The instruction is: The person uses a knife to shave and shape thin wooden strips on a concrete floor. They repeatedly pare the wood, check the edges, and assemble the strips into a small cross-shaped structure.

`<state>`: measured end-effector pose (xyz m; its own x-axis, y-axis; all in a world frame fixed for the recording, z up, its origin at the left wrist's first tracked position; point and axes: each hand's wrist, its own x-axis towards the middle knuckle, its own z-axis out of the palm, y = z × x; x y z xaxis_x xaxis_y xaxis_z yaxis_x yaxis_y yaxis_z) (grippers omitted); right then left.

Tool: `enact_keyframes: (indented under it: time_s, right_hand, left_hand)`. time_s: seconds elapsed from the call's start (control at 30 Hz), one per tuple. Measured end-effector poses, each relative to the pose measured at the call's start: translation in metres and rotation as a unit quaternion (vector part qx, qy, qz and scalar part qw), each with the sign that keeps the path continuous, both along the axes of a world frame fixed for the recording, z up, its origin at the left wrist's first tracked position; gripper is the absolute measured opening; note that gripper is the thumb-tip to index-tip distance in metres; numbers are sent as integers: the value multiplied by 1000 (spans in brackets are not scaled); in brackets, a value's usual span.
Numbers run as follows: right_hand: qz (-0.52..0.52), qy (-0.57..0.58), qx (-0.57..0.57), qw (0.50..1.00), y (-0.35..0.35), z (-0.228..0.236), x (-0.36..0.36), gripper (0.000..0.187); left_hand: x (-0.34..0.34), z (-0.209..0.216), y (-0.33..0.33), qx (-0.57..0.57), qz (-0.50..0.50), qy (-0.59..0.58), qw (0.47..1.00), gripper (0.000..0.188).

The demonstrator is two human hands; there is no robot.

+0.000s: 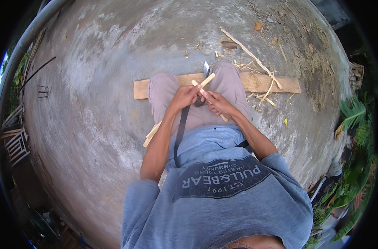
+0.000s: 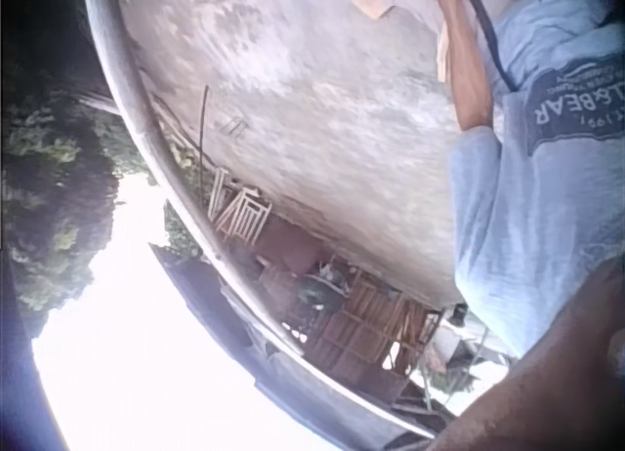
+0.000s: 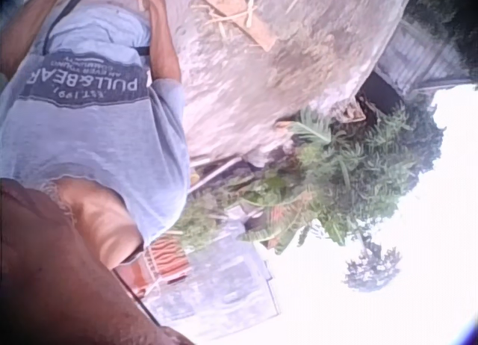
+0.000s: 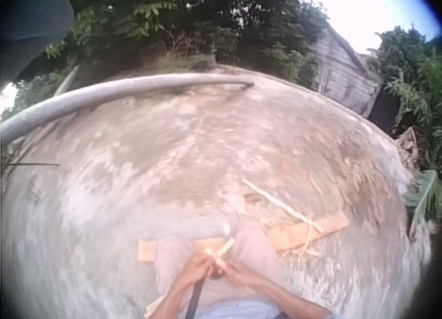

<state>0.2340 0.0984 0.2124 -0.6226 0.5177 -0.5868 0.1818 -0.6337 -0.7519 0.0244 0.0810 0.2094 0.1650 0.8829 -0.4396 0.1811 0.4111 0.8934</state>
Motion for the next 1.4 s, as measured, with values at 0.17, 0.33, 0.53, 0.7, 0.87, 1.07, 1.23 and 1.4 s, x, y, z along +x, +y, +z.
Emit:
enact_keyframes:
  time_s: [0.17,0.33,0.53,0.7,0.87,1.07,1.23,1.4]
  right_hand:
    - [2,-5,4,1000,-2,-7,-1,41]
    - [-9,-25,-20,999,-2,-7,-1,40]
    - [-24,-47,-1,999,-4,-9,-1,41]
    - [-24,-69,21,997,-5,-2,-4,44]
    - [-29,-43,-12,999,-14,2,-1,47]
    - [-80,-57,26,995,-27,7,-5,45]
    - [-110,-59,44,991,-24,9,-12,46]
    - [-154,-51,36,986,-20,7,-19,44]
  left_hand:
    - [0,-13,1,30,-2,2,1000,53]
    - [5,-8,-2,34,10,29,999,59]
    - [11,-7,-3,65,30,65,995,61]
    - [9,-13,-4,75,45,68,994,59]
    - [8,-6,-5,65,19,62,996,61]
    - [4,9,3,105,-34,36,993,61]
    - [0,24,13,129,-37,138,981,53]
    - [4,25,-7,395,214,269,852,41]
